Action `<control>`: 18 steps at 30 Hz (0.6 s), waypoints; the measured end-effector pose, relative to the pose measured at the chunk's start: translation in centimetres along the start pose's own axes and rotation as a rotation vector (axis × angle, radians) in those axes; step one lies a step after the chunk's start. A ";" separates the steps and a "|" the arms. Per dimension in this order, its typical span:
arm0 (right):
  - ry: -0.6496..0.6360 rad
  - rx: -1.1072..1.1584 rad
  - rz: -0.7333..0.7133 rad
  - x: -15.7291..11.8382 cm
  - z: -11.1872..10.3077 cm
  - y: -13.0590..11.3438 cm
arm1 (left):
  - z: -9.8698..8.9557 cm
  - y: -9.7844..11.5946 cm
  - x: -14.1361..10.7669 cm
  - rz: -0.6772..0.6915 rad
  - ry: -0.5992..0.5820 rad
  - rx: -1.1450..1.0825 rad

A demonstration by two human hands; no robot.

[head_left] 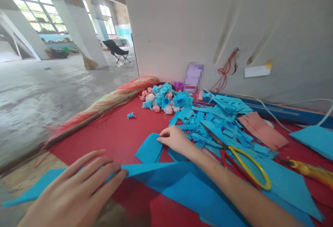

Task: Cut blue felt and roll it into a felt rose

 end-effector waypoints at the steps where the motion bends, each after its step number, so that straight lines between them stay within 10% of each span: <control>1: 0.009 -0.014 -0.002 0.0 0.1 0.1 | 0.1 -0.2 0.6 -0.017 0.006 0.019; 7: 0.044 -0.064 -0.004 0.0 0.2 -0.1 | 2.9 -2.6 5.4 -0.040 -0.228 -0.026; 18: 0.041 -0.071 -0.015 0.5 0.3 0.5 | 12.2 -5.1 7.9 0.089 -0.230 -0.452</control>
Point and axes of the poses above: each hand's wrist, its own x-axis towards the middle knuckle, its own z-axis out of the palm, y = z × x, the point moved 1 cm from there along x, towards the middle knuckle, and after that the axes turned 15 degrees about y, right-handed, at the moved point
